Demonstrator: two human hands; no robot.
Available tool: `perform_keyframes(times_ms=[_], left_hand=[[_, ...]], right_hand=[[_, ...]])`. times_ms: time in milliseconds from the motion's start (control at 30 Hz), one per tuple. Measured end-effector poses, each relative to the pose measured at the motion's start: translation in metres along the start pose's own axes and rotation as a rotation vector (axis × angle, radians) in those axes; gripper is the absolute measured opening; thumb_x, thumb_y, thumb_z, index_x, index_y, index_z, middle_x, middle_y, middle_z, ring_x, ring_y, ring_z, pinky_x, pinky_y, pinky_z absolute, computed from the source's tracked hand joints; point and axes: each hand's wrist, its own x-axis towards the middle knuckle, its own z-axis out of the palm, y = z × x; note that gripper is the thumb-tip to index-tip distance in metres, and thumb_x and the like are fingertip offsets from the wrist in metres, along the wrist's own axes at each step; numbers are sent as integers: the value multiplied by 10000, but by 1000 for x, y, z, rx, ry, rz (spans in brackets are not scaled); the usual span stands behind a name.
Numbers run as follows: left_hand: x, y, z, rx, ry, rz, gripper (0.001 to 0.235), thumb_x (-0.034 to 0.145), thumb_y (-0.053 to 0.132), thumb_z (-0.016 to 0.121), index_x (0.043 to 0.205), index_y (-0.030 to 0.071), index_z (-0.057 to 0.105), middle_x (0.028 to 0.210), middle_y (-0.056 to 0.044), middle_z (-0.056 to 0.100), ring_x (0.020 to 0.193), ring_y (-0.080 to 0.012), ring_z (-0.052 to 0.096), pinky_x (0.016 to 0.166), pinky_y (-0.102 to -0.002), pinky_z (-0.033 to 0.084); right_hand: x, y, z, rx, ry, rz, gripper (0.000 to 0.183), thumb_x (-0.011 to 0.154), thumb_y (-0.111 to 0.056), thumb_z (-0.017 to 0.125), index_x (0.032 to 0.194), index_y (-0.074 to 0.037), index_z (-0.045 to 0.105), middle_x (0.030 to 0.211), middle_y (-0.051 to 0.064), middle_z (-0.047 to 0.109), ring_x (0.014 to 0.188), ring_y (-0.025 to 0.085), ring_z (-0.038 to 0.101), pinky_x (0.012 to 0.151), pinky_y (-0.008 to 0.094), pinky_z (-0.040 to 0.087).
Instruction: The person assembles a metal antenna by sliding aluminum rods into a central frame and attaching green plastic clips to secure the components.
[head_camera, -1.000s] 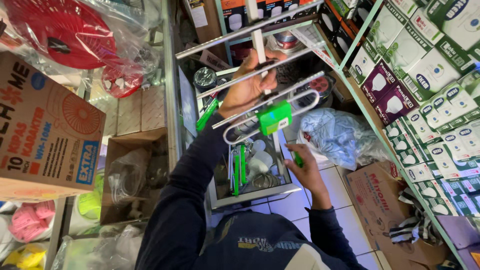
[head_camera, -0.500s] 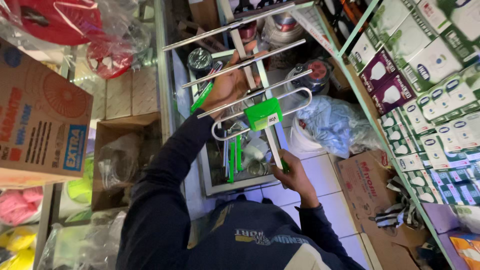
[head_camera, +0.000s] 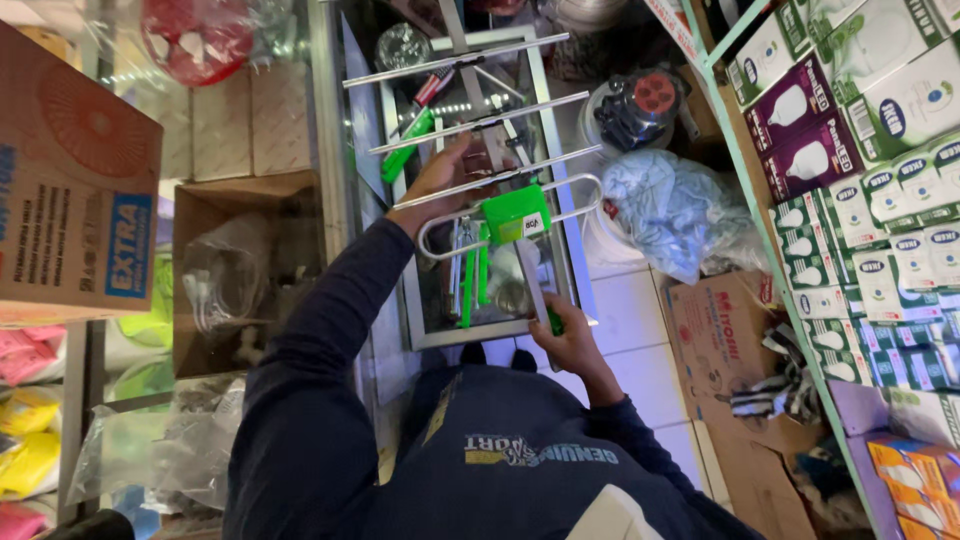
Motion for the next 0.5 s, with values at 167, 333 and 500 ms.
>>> perform_keyframes(times_ms=[167,333,500], left_hand=[[21,-28,-49,32,203,-103,436,1042,424,449,1278,102,625,1157,-146,743,980,-314,754,789,-444,606],[26,-44,-65,88,371,-67,429,1024,333,511,1282,25,662,1123,-128,755,918,-272,736,770,-486,607],[20,-52,-60,45,622,-89,546,1007,502,410,1255,42,568,1097,-137,711,875,-308,750,802,-537,607]], right_hand=[[2,33,-6,-54,74,32,398,863,-188,754,1169,39,637,960,75,713,887,124,647,789,294,531],[19,19,-10,-20,46,219,258,875,-171,695,1040,27,684,846,84,663,795,134,574,712,316,499],[34,5,-12,-29,119,248,228,851,-154,674,1014,5,686,804,43,666,730,101,578,656,284,487]])
